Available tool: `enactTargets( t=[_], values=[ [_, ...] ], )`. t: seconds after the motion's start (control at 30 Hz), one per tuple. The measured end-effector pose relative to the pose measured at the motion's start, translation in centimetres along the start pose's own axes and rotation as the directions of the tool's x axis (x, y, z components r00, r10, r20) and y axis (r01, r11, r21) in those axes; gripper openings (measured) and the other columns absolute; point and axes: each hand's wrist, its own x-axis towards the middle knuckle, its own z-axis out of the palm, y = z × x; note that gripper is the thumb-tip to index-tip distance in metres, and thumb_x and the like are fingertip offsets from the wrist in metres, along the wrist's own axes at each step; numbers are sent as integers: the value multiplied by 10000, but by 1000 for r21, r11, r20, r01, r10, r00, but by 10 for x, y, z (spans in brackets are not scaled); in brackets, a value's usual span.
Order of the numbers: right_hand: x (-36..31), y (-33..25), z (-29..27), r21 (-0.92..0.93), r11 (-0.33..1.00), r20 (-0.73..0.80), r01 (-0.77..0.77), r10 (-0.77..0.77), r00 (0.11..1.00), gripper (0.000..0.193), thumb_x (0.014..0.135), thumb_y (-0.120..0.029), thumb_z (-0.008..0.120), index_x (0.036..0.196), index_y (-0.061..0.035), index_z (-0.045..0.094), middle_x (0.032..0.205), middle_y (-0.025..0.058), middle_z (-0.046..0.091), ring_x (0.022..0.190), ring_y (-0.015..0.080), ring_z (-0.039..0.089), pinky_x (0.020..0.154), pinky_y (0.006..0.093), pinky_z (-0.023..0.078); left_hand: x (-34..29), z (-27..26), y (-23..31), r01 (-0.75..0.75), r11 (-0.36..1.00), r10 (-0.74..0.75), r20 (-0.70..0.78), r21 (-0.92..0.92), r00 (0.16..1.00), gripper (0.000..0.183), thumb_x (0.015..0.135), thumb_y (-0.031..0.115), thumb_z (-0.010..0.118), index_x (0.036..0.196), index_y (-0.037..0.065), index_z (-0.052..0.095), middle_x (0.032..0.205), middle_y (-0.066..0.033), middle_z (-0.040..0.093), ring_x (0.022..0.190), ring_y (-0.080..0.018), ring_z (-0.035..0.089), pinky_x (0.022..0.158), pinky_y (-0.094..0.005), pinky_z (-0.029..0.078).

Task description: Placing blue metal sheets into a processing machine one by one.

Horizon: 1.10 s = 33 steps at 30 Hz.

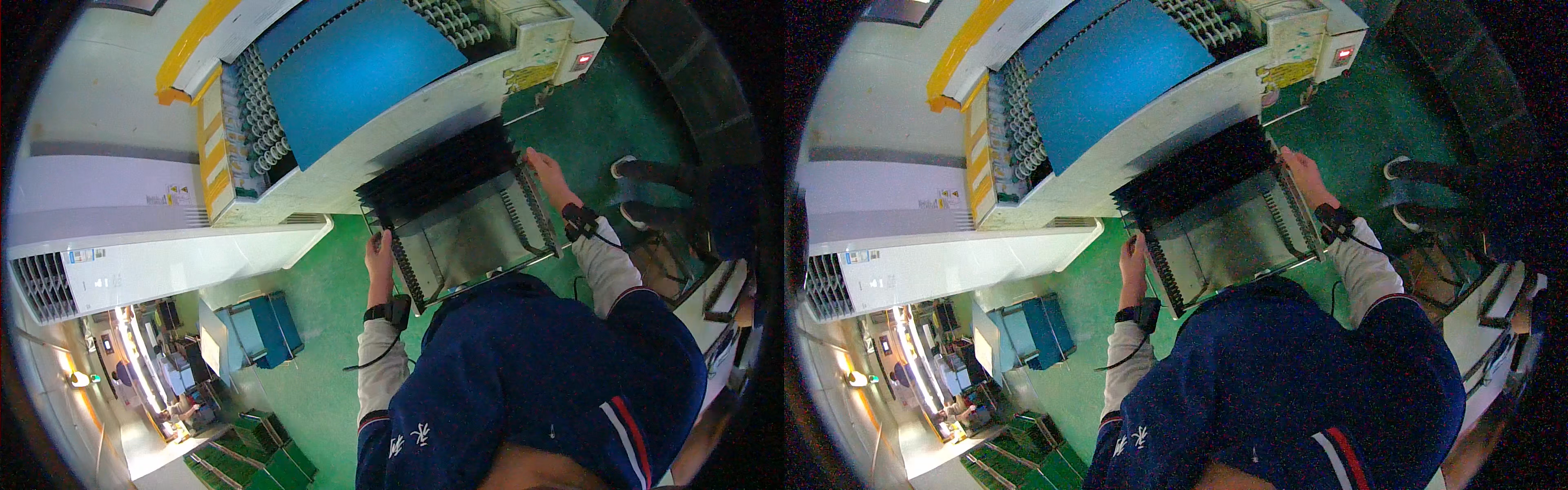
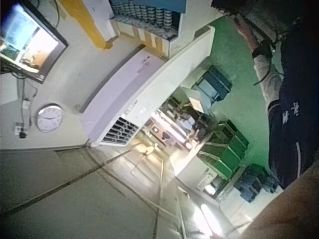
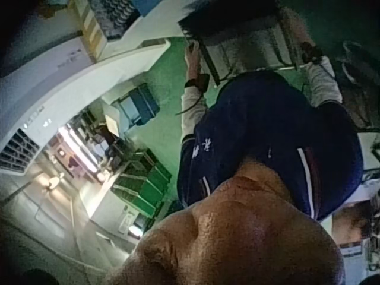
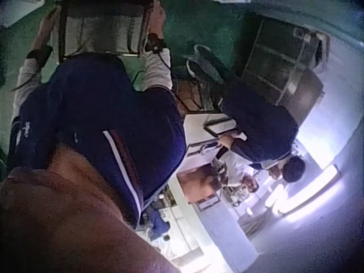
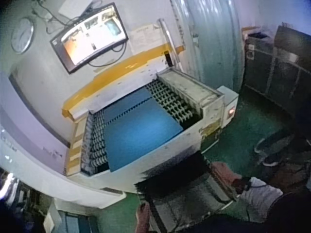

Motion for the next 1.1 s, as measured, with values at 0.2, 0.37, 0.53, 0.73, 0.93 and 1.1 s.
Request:
enactTargets(
  t=[0.2, 0.37, 0.53, 0.73, 0.93, 1.1],
  values=[
    [40, 9, -14, -108, 992, -18, 72, -74, 997, 446, 828, -451, 577, 960, -30, 639, 853, 14, 602, 814, 111, 511, 749, 263, 392, 3, -14, -36, 33, 970, -35, 1, 239, 999, 814, 694, 463, 716, 1281, -6, 401, 1195, -190, 508, 1108, -262, 494, 900, -359, 406],
    [78, -26, -3, -174, 942, 32, 288, -287, 958, 444, 833, -411, 570, 930, 18, 633, 857, 47, 625, 802, 137, 544, 736, 278, 415, 2, -13, -50, 175, 931, -188, 10, 320, 982, 961, 619, 474, 764, 1324, -7, 321, 1145, -207, 535, 1046, -274, 539, 862, -366, 432],
    [102, -91, 27, -473, 753, 311, 458, -343, 886, 407, 827, -361, 571, 907, 33, 627, 802, 95, 629, 747, 157, 570, 690, 292, 435, 4, 3, -70, 71, 974, -67, -23, 216, 997, 961, 598, 410, 793, 1320, -3, 313, 1046, -178, 589, 910, -280, 598, 800, -367, 462],
    [131, -123, 65, -583, 535, 637, 612, -166, 752, 387, 829, -350, 552, 829, 29, 629, 752, 112, 638, 715, 176, 599, 637, 333, 451, -7, 5, -71, 138, 846, -103, -96, 515, 990, 458, 645, 205, 696, 931, 5, 400, 849, -243, 595, 807, -406, 599, 679, -456, 475],
    [153, -133, 96, -610, 442, 769, 658, 131, 625, 295, 825, -291, 588, 847, 1, 622, 747, 73, 623, 713, 153, 571, 648, 311, 446, -51, 15, -100, 81, 884, -49, -82, 461, 995, 435, 646, 196, 690, 895, 19, 382, 743, -189, 568, 694, -385, 582, 603, -458, 452],
    [145, -133, 135, -564, 353, 825, 746, 264, 499, 292, 813, -278, 577, 816, 10, 621, 729, 88, 615, 706, 173, 572, 640, 332, 443, -73, 23, -99, 96, 909, -50, -122, 406, 991, 425, 652, 192, 686, 899, 31, 379, 733, -177, 560, 677, -385, 573, 602, -451, 451]
  ],
)
